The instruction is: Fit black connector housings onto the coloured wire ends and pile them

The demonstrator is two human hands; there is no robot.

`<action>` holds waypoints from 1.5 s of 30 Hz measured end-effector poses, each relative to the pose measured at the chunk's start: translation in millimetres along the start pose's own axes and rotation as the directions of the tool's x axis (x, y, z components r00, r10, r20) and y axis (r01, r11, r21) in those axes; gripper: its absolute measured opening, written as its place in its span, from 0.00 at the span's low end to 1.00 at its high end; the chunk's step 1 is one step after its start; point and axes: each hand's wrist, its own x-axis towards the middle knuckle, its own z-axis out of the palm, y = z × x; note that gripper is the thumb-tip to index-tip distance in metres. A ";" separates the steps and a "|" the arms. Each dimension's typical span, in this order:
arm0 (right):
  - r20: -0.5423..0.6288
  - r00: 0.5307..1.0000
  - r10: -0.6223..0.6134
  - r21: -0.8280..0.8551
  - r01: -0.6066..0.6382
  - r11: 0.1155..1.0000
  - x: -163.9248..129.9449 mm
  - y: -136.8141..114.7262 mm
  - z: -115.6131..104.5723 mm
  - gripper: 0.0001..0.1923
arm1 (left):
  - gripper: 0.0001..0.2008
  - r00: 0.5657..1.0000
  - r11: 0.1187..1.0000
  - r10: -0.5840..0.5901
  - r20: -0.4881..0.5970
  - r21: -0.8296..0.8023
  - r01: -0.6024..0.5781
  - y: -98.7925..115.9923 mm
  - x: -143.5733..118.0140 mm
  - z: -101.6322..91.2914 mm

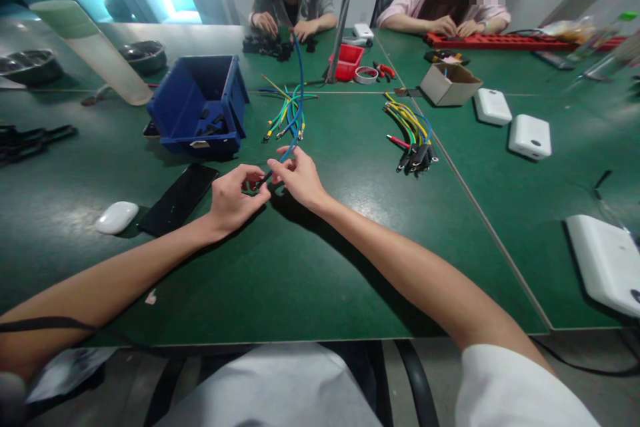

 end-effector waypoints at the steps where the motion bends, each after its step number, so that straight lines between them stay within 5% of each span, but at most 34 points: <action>1: 0.017 1.000 0.005 0.003 -0.005 1.000 0.0 -1.2 -0.3 0.25 | 0.10 0.999 0.999 0.033 0.005 0.027 -0.033 -3.1 0.0 0.4; 10: 0.056 0.998 0.033 0.043 -0.035 0.998 0.0 -3.4 0.3 0.26 | 0.09 0.965 0.952 0.245 0.098 0.163 -0.258 -18.5 1.4 -0.8; 18: 0.002 0.999 -0.036 0.103 0.035 0.994 2.4 3.2 -1.7 0.25 | 0.05 0.946 0.928 0.305 0.107 0.190 -0.320 -19.1 5.1 0.0; 29: -0.058 0.995 -0.084 0.139 0.092 0.986 5.1 3.9 -4.6 0.26 | 0.11 0.987 1.000 0.006 0.158 -0.018 -0.003 -16.2 17.1 -3.6; 45: -0.193 0.976 -0.097 0.151 0.127 0.980 3.5 1.9 -2.9 0.21 | 0.12 0.969 0.977 -0.086 0.230 -0.171 0.127 -19.3 20.4 -2.6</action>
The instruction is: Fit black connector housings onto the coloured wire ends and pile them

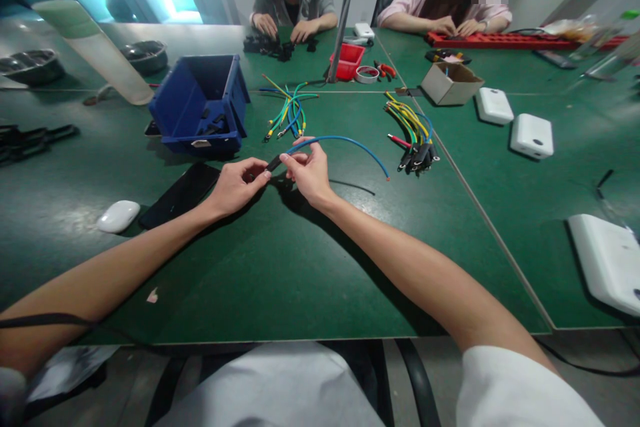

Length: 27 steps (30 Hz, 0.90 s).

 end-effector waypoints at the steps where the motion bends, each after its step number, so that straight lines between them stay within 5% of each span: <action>1: 0.005 1.000 0.000 -0.007 0.000 1.000 -0.1 0.2 0.0 0.21 | 0.12 1.000 1.000 -0.004 0.011 -0.006 0.004 -0.2 0.1 0.0; 15: 0.030 1.000 0.009 -0.037 -0.007 0.999 -2.0 -1.4 1.3 0.22 | 0.11 0.999 0.998 -0.043 0.001 -0.054 0.043 -5.3 0.9 1.2; 27: 0.130 0.990 0.050 -0.124 -0.034 0.992 -1.1 -10.8 3.1 0.24 | 0.06 0.974 0.952 0.173 -0.146 0.280 -0.127 5.8 -10.4 0.1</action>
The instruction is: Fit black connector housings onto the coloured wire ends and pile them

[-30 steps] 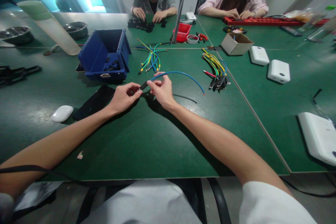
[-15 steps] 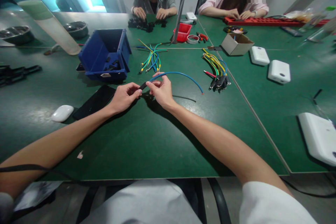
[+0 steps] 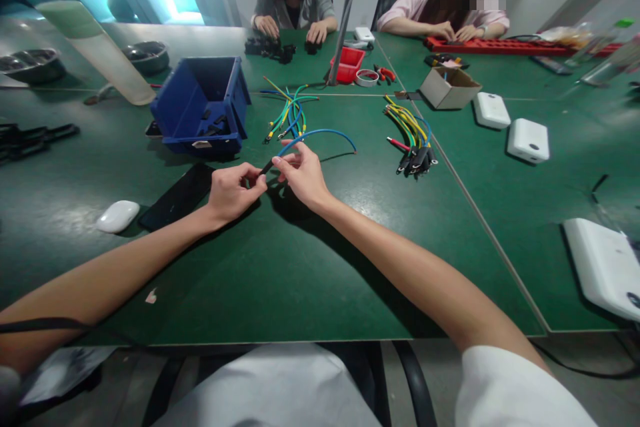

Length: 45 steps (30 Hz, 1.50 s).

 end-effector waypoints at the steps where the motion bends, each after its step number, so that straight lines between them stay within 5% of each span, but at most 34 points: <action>1: -0.005 1.000 0.003 -0.016 -0.004 1.000 -0.6 -2.1 1.2 0.23 | 0.06 0.999 0.999 0.037 -0.006 0.033 -0.037 -0.5 -1.0 0.5; 8: -0.022 1.000 0.009 -0.168 -0.013 0.986 -7.0 -16.6 8.8 0.23 | 0.07 0.948 0.914 0.318 -0.016 0.271 -0.302 -4.7 -5.8 2.7; 13: -0.034 0.998 -0.058 -0.236 0.048 0.971 -13.5 -23.7 10.7 0.27 | 0.11 0.905 0.803 0.419 0.076 0.433 -0.409 0.7 -6.6 -2.3; 18: -0.053 0.998 -0.035 -0.272 0.019 0.962 -13.5 -20.4 9.7 0.27 | 0.13 0.882 0.751 0.427 0.198 0.466 -0.468 6.3 -6.6 -6.9; 28: -0.170 0.985 0.032 -0.246 -0.074 0.966 -5.3 -5.9 2.4 0.30 | 0.14 0.907 0.831 0.349 0.236 0.369 -0.416 2.0 -4.0 -3.1; 45: -0.322 0.924 -0.208 -0.319 0.101 0.942 17.2 24.0 -38.2 0.31 | 0.16 0.910 0.874 0.311 0.275 0.293 -0.388 -7.2 -3.0 1.8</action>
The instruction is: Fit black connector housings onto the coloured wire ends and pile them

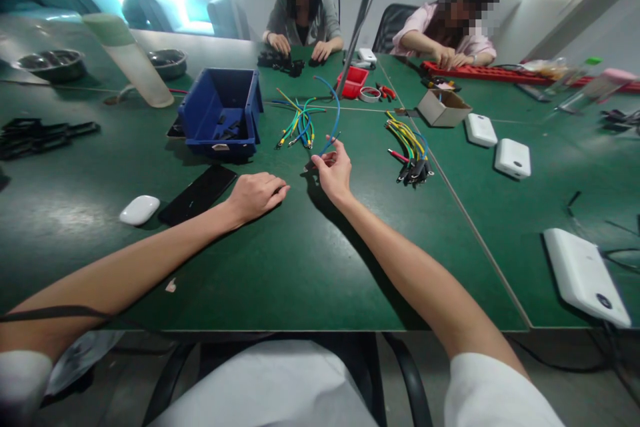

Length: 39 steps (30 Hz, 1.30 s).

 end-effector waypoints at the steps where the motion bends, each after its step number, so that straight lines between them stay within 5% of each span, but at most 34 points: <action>1: -0.011 1.000 0.002 -0.008 -0.002 1.000 -0.9 0.2 -0.9 0.31 | 0.16 1.000 1.000 -0.002 -0.001 -0.001 0.002 0.0 -0.1 0.0; 11: -0.006 1.000 0.009 -0.110 -0.010 0.994 -12.8 -17.6 -22.3 0.33 | 0.16 1.000 0.999 -0.026 -0.015 -0.025 0.026 -0.3 -0.7 0.7; 26: -0.162 0.971 -0.173 -0.436 0.086 0.896 20.0 -37.9 -114.5 0.31 | 0.16 0.998 0.999 -0.053 0.019 -0.006 0.053 0.6 2.4 -0.3; 39: -0.356 0.911 -0.208 -0.714 -0.121 0.690 40.3 -36.7 -163.3 0.34 | 0.15 0.998 0.998 -0.061 0.034 -0.010 0.061 0.4 2.6 0.0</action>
